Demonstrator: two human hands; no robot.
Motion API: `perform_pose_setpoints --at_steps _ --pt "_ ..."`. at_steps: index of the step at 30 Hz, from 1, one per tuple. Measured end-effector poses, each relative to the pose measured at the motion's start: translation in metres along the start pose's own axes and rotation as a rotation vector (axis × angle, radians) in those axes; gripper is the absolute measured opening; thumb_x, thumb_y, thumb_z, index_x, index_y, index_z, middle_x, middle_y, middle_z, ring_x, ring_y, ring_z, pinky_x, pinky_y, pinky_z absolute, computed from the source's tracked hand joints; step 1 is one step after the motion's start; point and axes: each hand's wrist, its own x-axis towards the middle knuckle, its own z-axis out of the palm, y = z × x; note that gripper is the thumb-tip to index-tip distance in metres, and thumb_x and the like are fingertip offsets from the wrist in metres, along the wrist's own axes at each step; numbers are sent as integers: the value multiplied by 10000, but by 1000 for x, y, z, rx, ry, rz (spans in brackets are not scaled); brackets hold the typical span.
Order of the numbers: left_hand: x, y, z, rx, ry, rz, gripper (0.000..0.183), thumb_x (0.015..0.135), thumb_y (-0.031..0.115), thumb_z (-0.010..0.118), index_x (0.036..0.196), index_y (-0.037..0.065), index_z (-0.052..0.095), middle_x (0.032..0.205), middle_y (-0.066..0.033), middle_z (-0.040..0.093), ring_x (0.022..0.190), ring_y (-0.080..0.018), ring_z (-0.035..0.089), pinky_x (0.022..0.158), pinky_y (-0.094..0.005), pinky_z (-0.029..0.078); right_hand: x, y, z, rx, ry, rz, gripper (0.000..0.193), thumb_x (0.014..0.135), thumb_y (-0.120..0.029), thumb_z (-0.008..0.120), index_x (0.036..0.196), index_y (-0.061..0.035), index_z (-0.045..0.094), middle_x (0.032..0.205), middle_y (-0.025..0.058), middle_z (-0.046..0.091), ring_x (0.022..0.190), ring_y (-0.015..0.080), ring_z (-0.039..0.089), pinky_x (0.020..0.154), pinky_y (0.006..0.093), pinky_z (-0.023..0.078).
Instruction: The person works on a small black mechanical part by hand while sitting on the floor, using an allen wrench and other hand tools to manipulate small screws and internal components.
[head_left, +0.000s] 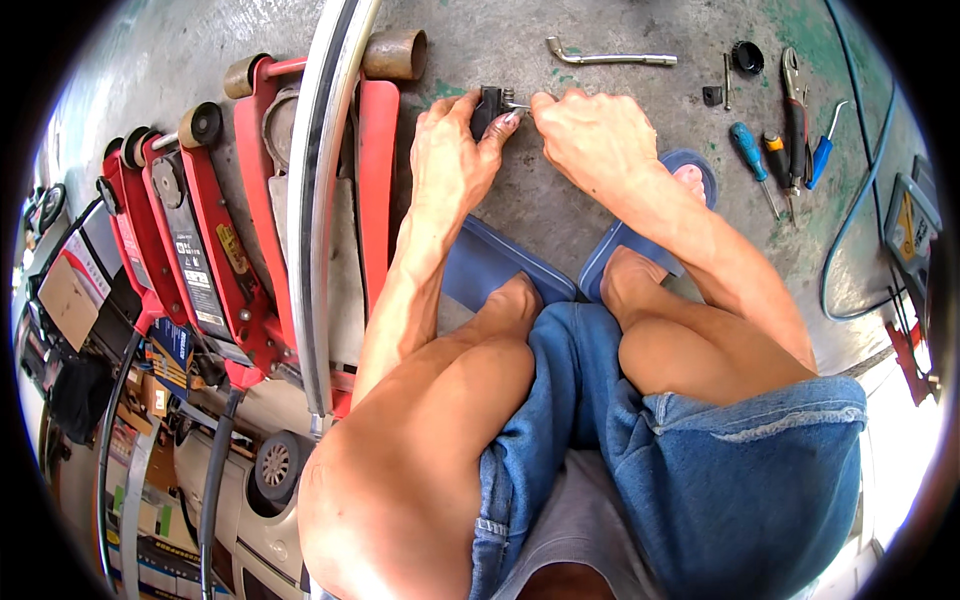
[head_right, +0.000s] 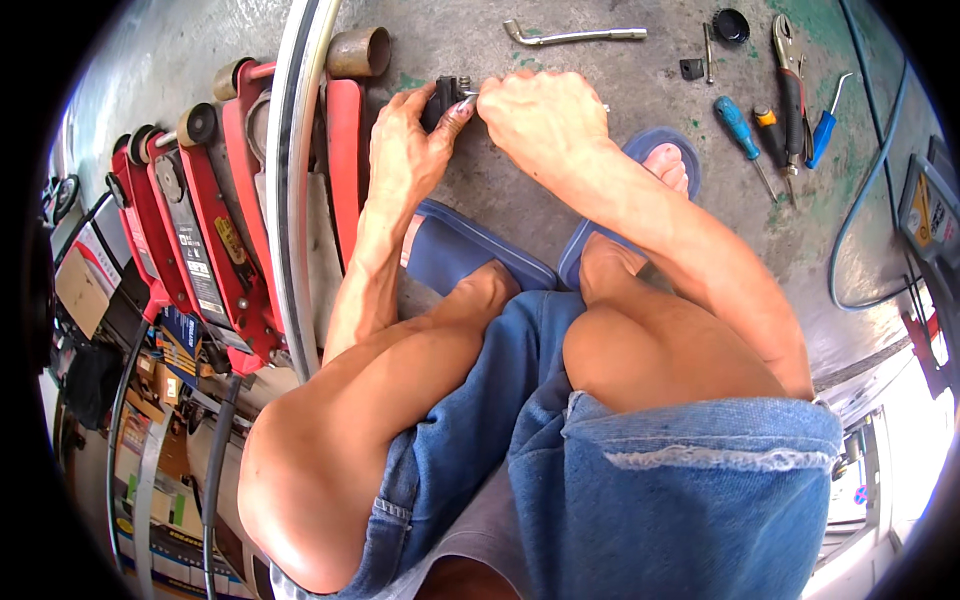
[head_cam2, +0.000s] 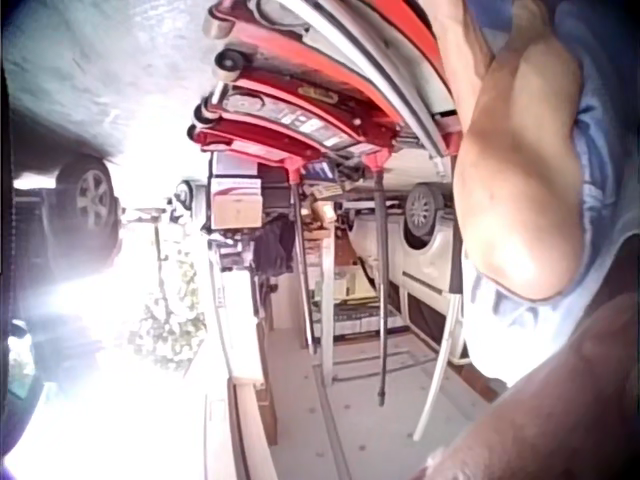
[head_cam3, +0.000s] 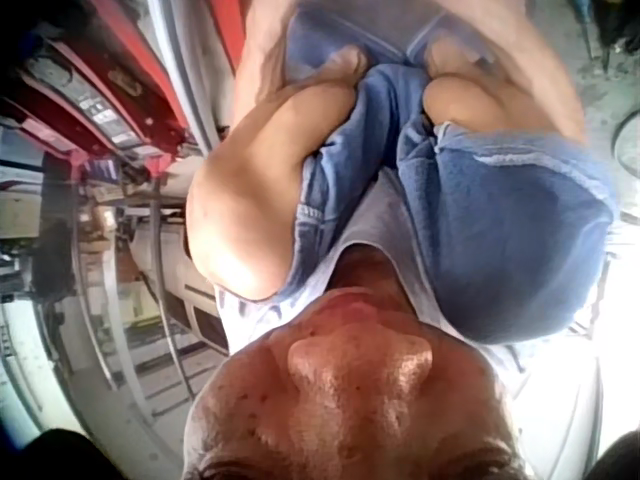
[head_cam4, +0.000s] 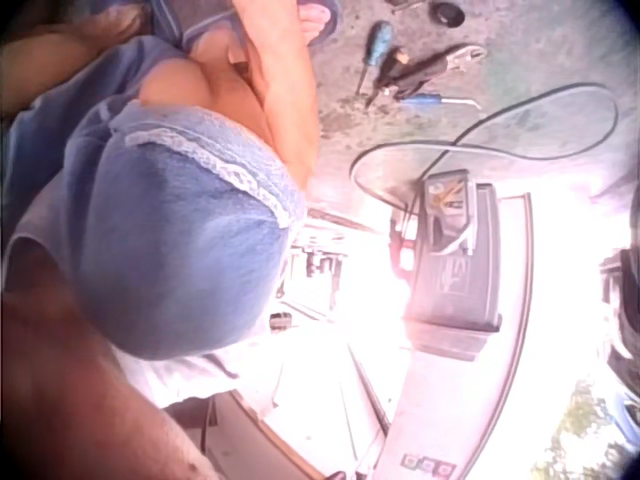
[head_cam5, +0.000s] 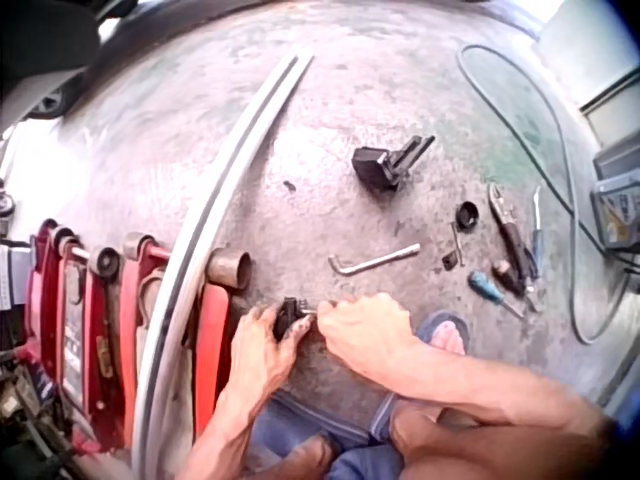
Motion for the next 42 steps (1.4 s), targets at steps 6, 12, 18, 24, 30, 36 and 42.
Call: perform_pose_setpoints --at_steps 6,12,18,24,30,36,42 --pt "0 1 2 -68 17 -53 569 851 317 808 1264 -52 679 1226 -287 670 1097 -435 663 951 -476 540 5 -7 -2 -52 -54 66 163 882 -166 629 854 -42 729 786 156 748 701 298 765 580 417 611" --pt "2 14 7 -36 8 -89 531 832 278 813 1222 -60 688 1130 -281 674 1057 -436 673 935 -487 546 4 -6 2 -75 4 63 158 872 -186 654 855 -51 735 748 148 735 672 291 759 560 412 609" --pt "2 12 10 86 -8 -110 527 853 296 786 1246 -44 696 1178 -292 681 1087 -427 687 933 -469 561 8 -12 0 -101 -19 59 172 863 -211 680 846 -48 732 746 141 733 675 281 760 557 406 607" --pt "4 10 17 75 31 -78 505 837 293 793 1212 -35 713 1174 -283 679 1020 -427 704 893 -485 576 8 -11 -11 -141 -102 114 167 862 -203 678 840 -48 736 778 142 742 708 281 765 570 407 607" --pt "5 11 13 10 117 -72 474 800 292 833 1145 -19 742 1169 -238 675 960 -417 714 828 -472 597 13 -6 -14 -124 -79 55 152 849 -177 678 846 -38 738 787 143 745 707 280 764 582 406 611" --pt "4 6 17 29 111 -47 452 798 280 836 1126 -17 746 1177 -235 658 948 -396 718 822 -462 600 16 -8 -16 -176 -103 32 134 843 -157 673 842 -38 737 777 132 745 710 268 765 578 405 613" --pt "3 6 21 -18 135 -21 415 803 239 819 1080 -55 723 1142 -251 633 997 -417 675 865 -464 568 14 -14 -17 -187 -108 59 142 833 -168 681 823 -37 735 771 129 744 720 271 765 577 402 612"
